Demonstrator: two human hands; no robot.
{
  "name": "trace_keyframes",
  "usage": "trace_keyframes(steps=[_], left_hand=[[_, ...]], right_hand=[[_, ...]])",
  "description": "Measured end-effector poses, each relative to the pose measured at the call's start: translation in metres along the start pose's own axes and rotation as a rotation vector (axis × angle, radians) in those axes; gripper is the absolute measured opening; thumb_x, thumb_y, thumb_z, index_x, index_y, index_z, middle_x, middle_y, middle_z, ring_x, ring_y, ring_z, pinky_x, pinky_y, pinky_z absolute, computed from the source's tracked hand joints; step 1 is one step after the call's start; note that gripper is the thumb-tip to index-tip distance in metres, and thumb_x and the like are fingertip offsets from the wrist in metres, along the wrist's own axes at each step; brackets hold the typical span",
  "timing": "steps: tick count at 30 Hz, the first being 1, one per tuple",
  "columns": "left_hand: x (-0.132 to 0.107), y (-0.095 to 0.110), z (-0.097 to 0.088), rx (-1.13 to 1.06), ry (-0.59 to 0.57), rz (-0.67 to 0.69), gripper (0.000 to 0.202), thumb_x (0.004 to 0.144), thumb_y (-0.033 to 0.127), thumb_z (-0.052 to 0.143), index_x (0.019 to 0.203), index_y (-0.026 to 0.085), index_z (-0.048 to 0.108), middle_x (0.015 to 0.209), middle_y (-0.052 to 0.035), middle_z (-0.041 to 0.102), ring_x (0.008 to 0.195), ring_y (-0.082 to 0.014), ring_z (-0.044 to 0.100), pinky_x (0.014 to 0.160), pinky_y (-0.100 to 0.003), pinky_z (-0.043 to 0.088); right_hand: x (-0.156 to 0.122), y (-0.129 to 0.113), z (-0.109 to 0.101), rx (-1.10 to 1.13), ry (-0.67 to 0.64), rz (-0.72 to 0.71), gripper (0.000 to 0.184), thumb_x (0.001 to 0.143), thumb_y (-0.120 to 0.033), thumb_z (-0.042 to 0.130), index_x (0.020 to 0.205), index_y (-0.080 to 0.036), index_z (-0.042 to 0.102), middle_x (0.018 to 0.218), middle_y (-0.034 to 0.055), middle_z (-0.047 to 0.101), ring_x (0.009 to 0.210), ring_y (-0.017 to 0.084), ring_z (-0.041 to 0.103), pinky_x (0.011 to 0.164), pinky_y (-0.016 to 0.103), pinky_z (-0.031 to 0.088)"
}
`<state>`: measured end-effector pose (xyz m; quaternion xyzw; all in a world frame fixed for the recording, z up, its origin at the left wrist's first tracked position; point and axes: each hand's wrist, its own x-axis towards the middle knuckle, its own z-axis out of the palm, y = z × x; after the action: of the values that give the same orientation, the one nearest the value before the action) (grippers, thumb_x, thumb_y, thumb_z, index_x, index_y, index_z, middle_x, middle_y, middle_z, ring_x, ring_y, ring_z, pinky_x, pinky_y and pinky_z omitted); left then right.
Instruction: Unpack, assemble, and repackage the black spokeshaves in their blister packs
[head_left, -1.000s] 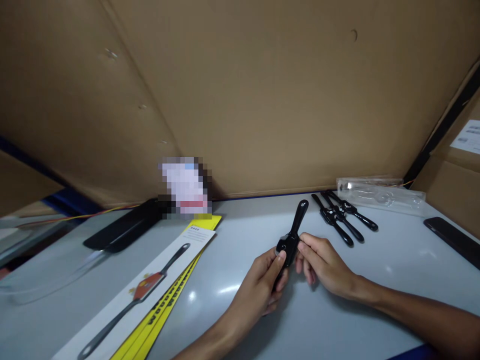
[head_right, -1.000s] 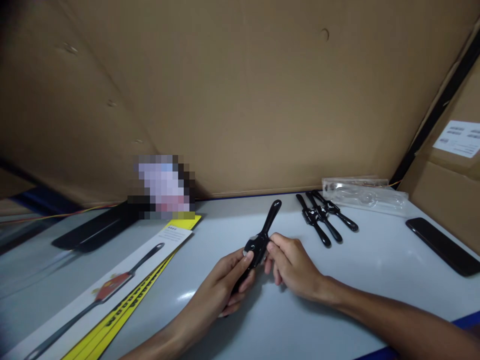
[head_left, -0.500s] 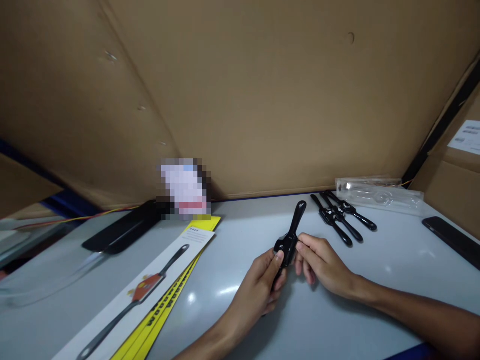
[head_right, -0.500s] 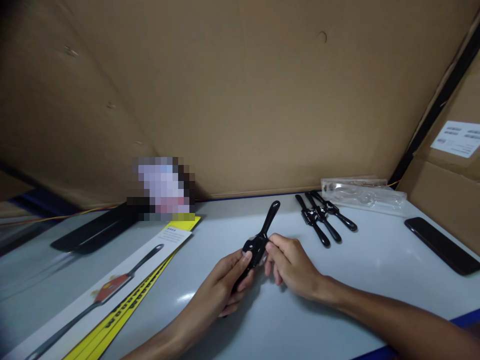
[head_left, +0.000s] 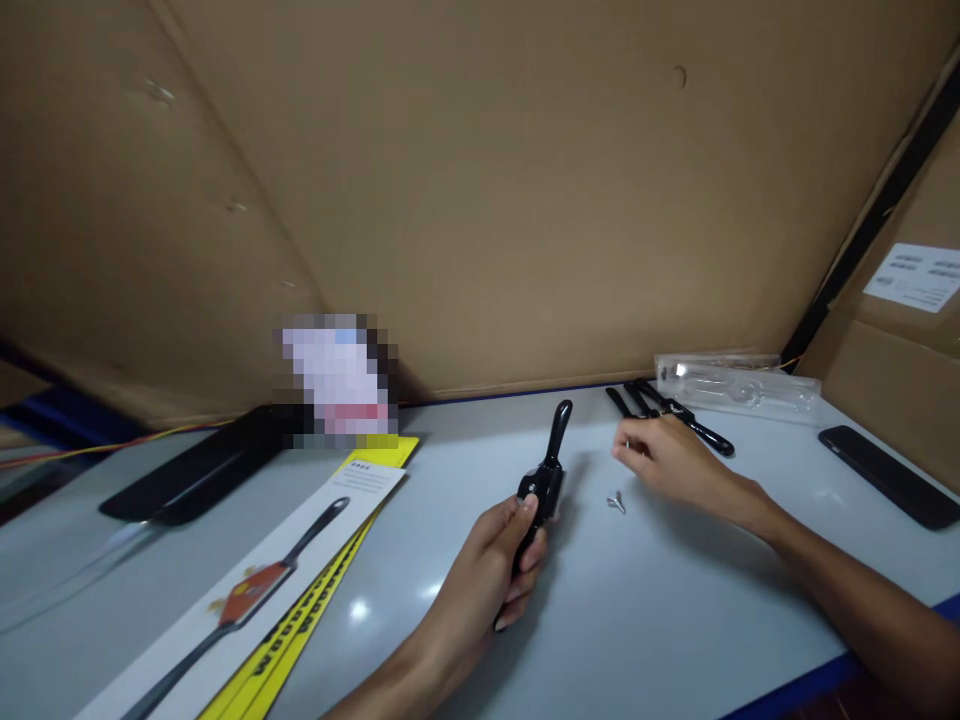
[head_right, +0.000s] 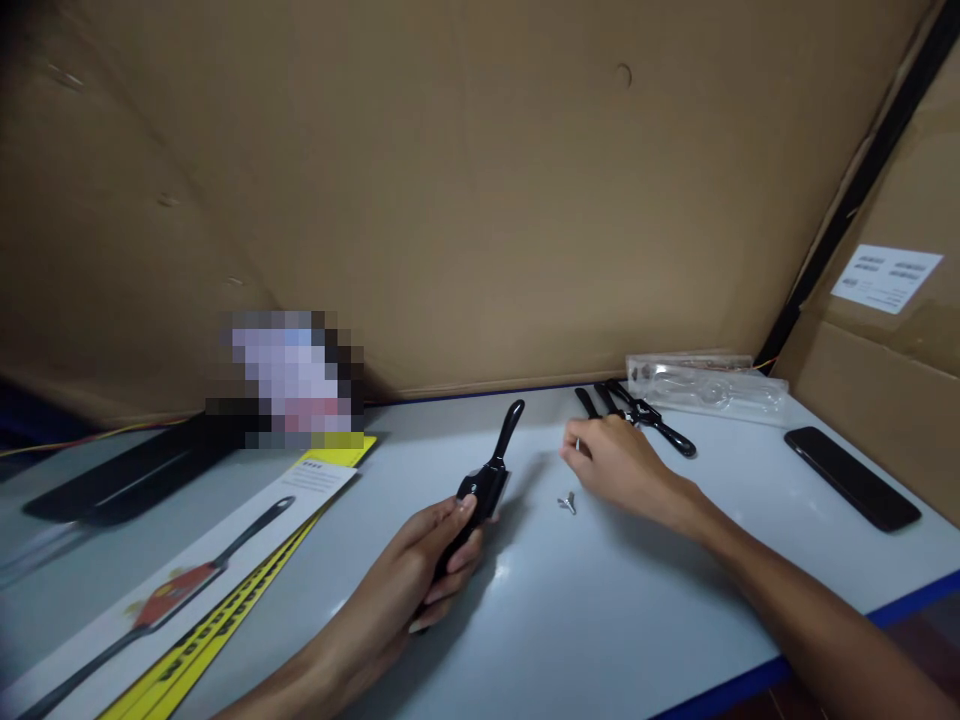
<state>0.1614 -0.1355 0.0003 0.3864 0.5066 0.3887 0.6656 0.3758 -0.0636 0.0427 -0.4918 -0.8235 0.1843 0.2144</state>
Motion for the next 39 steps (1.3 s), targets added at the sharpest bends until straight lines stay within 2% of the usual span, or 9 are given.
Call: trace_keyframes(steps=[2,5,7,13,16,19,23,29,39], left_hand=[[-0.001,0.000,-0.001,0.009,-0.006,-0.005,0.047,0.081,0.065,0.062,0.088,0.021,0.048,0.056,0.0113,0.037,0.042,-0.0040,0.017,0.034,-0.016,0.015],[-0.002,0.001,-0.002,0.018,-0.010,-0.007,0.043,0.082,0.062,0.062,0.087,0.022,0.046,0.056,0.0112,0.037,0.042,-0.0043,0.017,0.034,-0.016,0.015],[-0.003,0.001,-0.002,0.030,-0.014,-0.008,0.043,0.082,0.062,0.062,0.085,0.022,0.046,0.056,0.0111,0.037,0.042,-0.0044,0.017,0.034,-0.016,0.015],[-0.001,-0.003,-0.002,0.113,-0.050,-0.011,0.046,0.084,0.066,0.056,0.076,0.024,0.038,0.054,0.0111,0.034,0.040,-0.0044,0.017,0.033,-0.017,0.016],[-0.002,-0.001,-0.001,0.144,-0.058,-0.026,0.044,0.086,0.065,0.053,0.081,0.024,0.040,0.056,0.0112,0.035,0.040,-0.0047,0.019,0.033,-0.017,0.017],[-0.004,0.003,-0.002,0.176,-0.106,-0.072,0.040,0.088,0.062,0.051,0.085,0.023,0.042,0.058,0.0111,0.037,0.041,-0.0044,0.019,0.034,-0.017,0.018],[-0.004,0.007,-0.004,0.231,-0.184,-0.170,0.037,0.089,0.060,0.050,0.088,0.023,0.042,0.058,0.0110,0.038,0.042,-0.0047,0.020,0.035,-0.017,0.016],[-0.005,0.009,-0.007,0.279,-0.252,-0.219,0.038,0.087,0.061,0.051,0.088,0.024,0.041,0.060,0.0110,0.038,0.042,-0.0046,0.019,0.035,-0.018,0.013],[-0.006,0.014,-0.005,0.314,-0.275,-0.261,0.039,0.086,0.061,0.052,0.091,0.025,0.041,0.061,0.0111,0.036,0.043,-0.0052,0.019,0.036,-0.019,0.013]], right_hand=[[-0.003,0.002,0.000,-0.169,-0.141,-0.035,0.010,0.088,-0.018,0.061,0.080,-0.020,0.066,0.073,0.0025,0.067,0.065,0.015,0.054,0.060,0.028,0.029],[-0.007,0.000,0.006,-0.267,-0.251,-0.062,0.005,0.088,-0.025,0.066,0.090,-0.020,0.067,0.083,0.0071,0.071,0.072,0.020,0.058,0.060,0.030,0.028],[-0.009,0.000,0.011,-0.275,-0.283,-0.086,0.007,0.088,-0.027,0.067,0.088,-0.021,0.066,0.080,0.0069,0.070,0.070,0.020,0.058,0.059,0.030,0.028],[-0.008,0.006,0.018,-0.162,-0.294,-0.217,0.019,0.083,-0.008,0.059,0.068,-0.019,0.056,0.071,0.0024,0.065,0.064,0.015,0.052,0.059,0.028,0.031],[-0.004,0.005,0.011,-0.002,-0.267,-0.197,0.018,0.079,-0.007,0.062,0.066,-0.019,0.057,0.065,-0.0005,0.061,0.060,0.012,0.049,0.057,0.027,0.032],[-0.001,-0.003,0.005,0.331,-0.214,-0.059,0.012,0.081,-0.015,0.064,0.070,-0.019,0.060,0.059,-0.0036,0.057,0.054,0.010,0.048,0.053,0.024,0.034],[-0.005,-0.020,0.009,0.669,-0.113,0.015,0.007,0.081,-0.022,0.067,0.075,-0.018,0.067,0.071,-0.0006,0.065,0.064,0.013,0.058,0.056,0.025,0.043],[-0.016,-0.033,0.028,0.521,0.102,-0.106,0.010,0.080,-0.012,0.071,0.075,-0.020,0.074,0.074,-0.0016,0.066,0.072,0.013,0.059,0.067,0.026,0.044],[-0.023,-0.030,0.051,0.345,0.196,-0.290,0.014,0.084,-0.008,0.070,0.079,-0.021,0.072,0.077,-0.0010,0.068,0.079,0.014,0.059,0.072,0.028,0.046]])
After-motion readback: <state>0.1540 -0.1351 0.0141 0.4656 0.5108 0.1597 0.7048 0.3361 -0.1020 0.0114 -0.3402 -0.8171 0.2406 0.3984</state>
